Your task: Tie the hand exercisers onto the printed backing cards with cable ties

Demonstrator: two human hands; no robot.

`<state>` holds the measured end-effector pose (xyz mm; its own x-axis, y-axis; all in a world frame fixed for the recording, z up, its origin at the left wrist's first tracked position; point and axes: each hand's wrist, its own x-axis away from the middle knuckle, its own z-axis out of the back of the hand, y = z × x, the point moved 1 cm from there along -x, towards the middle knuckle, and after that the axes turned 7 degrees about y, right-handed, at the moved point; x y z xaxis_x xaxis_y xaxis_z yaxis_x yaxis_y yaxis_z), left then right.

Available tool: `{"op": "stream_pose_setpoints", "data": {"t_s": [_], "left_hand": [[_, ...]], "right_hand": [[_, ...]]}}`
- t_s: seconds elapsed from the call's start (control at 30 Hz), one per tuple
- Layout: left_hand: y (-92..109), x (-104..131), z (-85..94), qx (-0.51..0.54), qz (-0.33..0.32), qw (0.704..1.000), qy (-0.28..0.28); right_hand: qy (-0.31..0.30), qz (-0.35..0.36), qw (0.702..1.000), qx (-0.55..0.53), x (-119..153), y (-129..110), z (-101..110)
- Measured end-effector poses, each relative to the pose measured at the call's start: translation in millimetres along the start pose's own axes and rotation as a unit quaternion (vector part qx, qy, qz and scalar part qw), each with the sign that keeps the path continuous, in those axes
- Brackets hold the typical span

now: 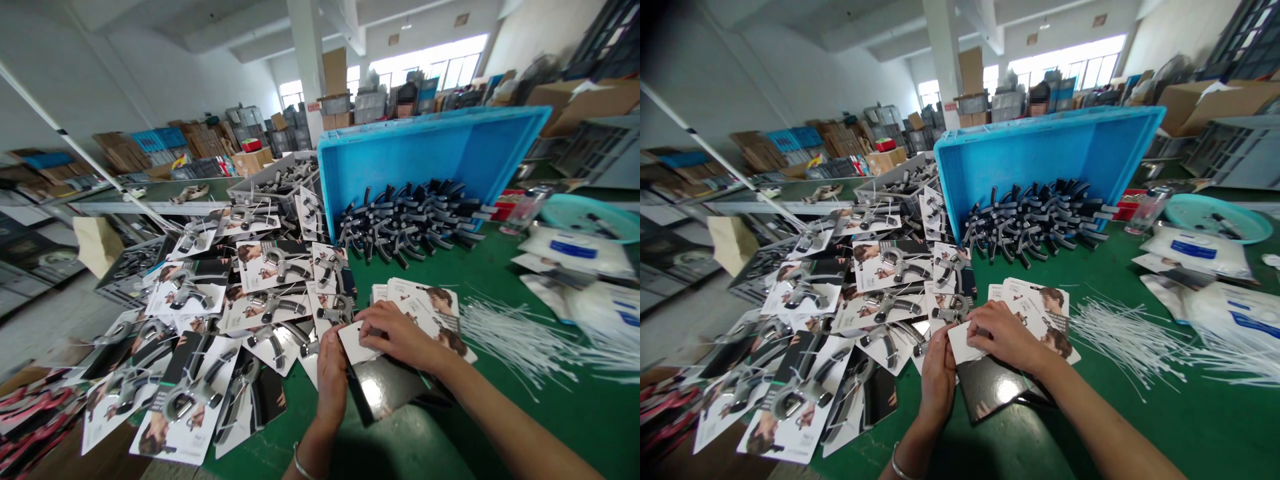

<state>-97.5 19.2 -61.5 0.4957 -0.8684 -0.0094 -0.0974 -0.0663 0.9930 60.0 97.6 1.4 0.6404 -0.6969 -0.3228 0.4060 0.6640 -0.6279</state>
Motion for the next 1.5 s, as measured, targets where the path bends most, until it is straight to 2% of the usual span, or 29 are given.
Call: {"op": "stream_pose_setpoints", "data": {"t_s": [0.07,0.13,0.2,0.27,0.33,0.43,0.63,0.87,1.03,1.17,1.3,1.5], "left_hand": [[5.0,-1.8,1.2,0.003,0.035,0.999,-0.011],[7.6,-5.1,-0.6,0.084,0.103,0.99,-0.052],[8.3,-10.0,-4.2,0.164,0.17,0.968,-0.089],[7.9,-15.7,-7.3,0.2,0.211,0.953,-0.089],[7.3,-20.5,-9.6,0.205,0.23,0.949,-0.062],[7.2,-23.0,-12.2,0.211,0.237,0.948,-0.035],[7.4,-19.4,-13.3,0.213,0.223,0.951,-0.024],[6.8,-14.7,-8.8,0.182,0.204,0.959,-0.075],[9.1,-9.6,1.2,0.123,0.177,0.976,-0.029],[0.8,-3.9,5.6,0.143,0.18,0.973,0.009],[-8.3,-2.6,-1.1,0.16,0.222,0.962,0.002],[-11.5,-8.0,-10.4,0.15,0.221,0.963,-0.024]], "right_hand": [[0.007,-0.005,1.0,-0.009,0.1,1.0,-0.2],[0.013,-0.01,1.0,-0.024,0.4,1.3,0.4],[0.022,-0.012,0.999,-0.047,1.0,0.8,2.4],[0.029,-0.014,0.997,-0.069,2.1,0.3,5.1],[0.028,-0.021,0.996,-0.087,4.1,0.5,7.6],[0.027,-0.038,0.992,-0.119,8.8,1.7,10.0],[-0.011,-0.084,0.979,-0.184,18.9,1.6,13.0],[-0.049,-0.095,0.972,-0.208,26.3,-2.7,17.2],[-0.064,-0.101,0.969,-0.217,30.1,-3.6,17.9],[-0.082,-0.098,0.966,-0.224,31.0,-4.7,18.5],[-0.092,-0.085,0.967,-0.221,30.3,-5.9,19.6],[-0.087,-0.087,0.974,-0.192,34.2,-8.5,20.6]]}}
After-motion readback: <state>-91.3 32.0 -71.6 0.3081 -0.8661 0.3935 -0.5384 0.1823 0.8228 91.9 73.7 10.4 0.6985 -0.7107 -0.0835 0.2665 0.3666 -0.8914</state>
